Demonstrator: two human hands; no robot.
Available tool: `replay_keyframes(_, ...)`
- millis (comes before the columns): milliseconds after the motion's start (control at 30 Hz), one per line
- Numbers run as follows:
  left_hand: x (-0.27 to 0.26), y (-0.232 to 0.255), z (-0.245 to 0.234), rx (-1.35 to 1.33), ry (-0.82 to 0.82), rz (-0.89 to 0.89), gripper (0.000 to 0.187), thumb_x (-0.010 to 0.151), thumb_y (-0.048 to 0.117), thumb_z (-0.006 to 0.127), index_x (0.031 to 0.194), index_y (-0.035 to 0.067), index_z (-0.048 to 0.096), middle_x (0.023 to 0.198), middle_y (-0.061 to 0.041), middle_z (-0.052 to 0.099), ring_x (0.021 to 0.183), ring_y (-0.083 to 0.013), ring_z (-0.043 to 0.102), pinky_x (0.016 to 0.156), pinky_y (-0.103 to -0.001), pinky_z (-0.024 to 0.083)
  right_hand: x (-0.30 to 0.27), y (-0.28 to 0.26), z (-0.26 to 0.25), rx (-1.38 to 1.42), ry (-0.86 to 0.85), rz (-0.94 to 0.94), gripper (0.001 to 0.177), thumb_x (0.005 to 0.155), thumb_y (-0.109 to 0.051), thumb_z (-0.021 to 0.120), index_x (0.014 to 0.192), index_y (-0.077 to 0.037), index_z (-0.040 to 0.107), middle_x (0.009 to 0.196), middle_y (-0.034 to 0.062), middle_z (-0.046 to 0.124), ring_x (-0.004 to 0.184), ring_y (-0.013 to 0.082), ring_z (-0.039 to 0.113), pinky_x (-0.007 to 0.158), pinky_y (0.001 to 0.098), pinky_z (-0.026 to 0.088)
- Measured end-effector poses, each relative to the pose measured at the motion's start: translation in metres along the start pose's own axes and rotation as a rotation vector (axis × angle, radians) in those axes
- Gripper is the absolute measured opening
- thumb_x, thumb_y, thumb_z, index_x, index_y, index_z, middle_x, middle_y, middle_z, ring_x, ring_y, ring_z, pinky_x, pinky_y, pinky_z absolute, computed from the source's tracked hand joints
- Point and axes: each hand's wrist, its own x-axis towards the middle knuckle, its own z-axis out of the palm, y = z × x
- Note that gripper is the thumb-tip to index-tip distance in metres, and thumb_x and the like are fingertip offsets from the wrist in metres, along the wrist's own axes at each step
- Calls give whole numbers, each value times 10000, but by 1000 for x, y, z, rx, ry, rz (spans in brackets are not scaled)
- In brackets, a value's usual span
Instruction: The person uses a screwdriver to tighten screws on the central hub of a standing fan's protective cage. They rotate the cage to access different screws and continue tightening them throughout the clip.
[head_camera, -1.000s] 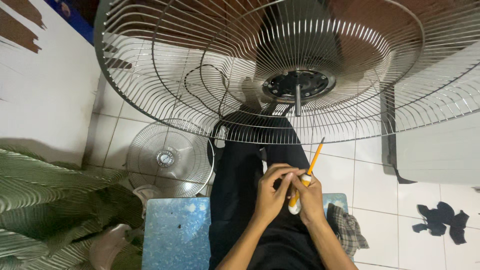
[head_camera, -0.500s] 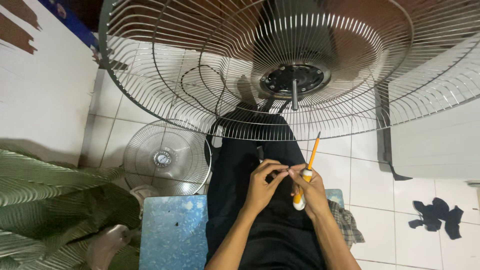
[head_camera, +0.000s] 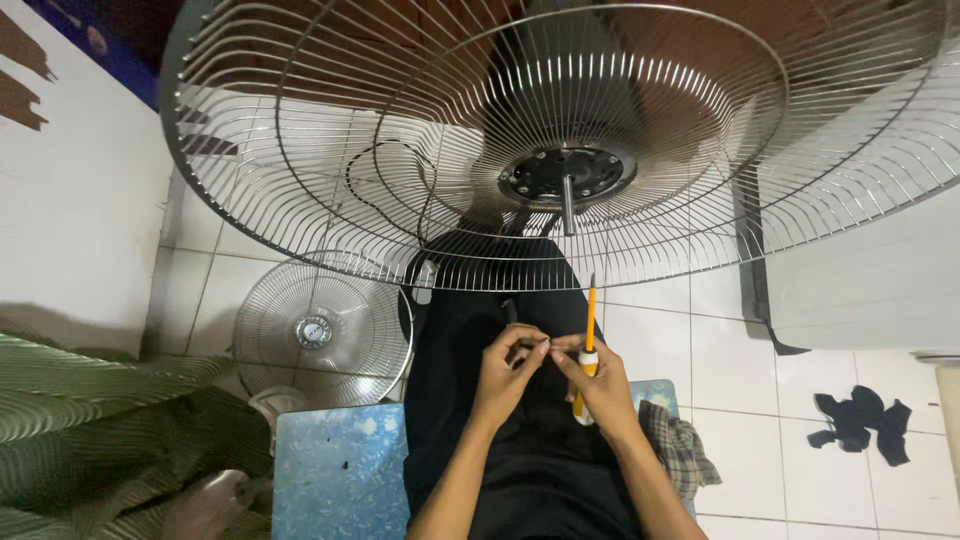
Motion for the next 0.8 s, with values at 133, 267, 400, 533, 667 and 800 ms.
replay_keyframes(133, 5, -16, 0, -219, -50, -234, 168, 981, 109, 673, 1100, -8, 691, 1034, -50, 701, 933, -108, 666, 793, -253, 552, -2, 1, 0, -42, 30, -30, 177, 936, -164, 724, 1042, -22, 728, 631, 5, 624, 472, 62, 537, 438, 218, 427)
replay_keyframes(267, 5, -25, 1, -404, -88, -316, 184, 1002, 143, 655, 1123, 10, 694, 1048, -64, 707, 963, -121, 669, 840, -280, 543, 1, -2, -1, -74, 67, -87, 177, 902, -139, 747, 1034, -26, 715, 684, -10, 656, 481, 47, 528, 426, 208, 400)
replay_keyframes(400, 4, -35, 5, -628, -132, -365, 152, 1021, 162, 662, 1105, 40, 696, 1038, -62, 708, 969, -140, 666, 904, -317, 536, 6, -7, -7, -59, 34, -56, 176, 895, -125, 755, 1045, -34, 737, 639, 23, 644, 440, 59, 493, 391, 217, 345)
replay_keyframes(533, 6, -37, 5, -671, -149, -390, 110, 994, 172, 669, 1052, 82, 693, 1036, -32, 712, 1002, -128, 663, 895, -327, 529, 11, -17, -16, -111, -71, -106, 211, 880, -144, 747, 1078, -74, 758, 723, -31, 657, 483, 25, 509, 411, 198, 363)
replay_keyframes(667, 8, -37, 3, -622, -145, -388, 113, 1007, 192, 677, 1031, 83, 691, 1037, -19, 709, 1002, -107, 649, 875, -302, 514, 16, -16, -17, -131, -92, -97, 161, 907, -170, 741, 1023, -60, 758, 672, -24, 662, 471, 35, 514, 414, 205, 375)
replay_keyframes(800, 12, -31, 8, -226, -85, -241, 167, 999, 196, 679, 1048, 42, 722, 986, -18, 714, 901, -84, 620, 796, -254, 498, 18, -7, -17, -114, -39, -82, 158, 912, -177, 737, 998, -46, 732, 654, -16, 655, 459, 50, 520, 408, 217, 387)
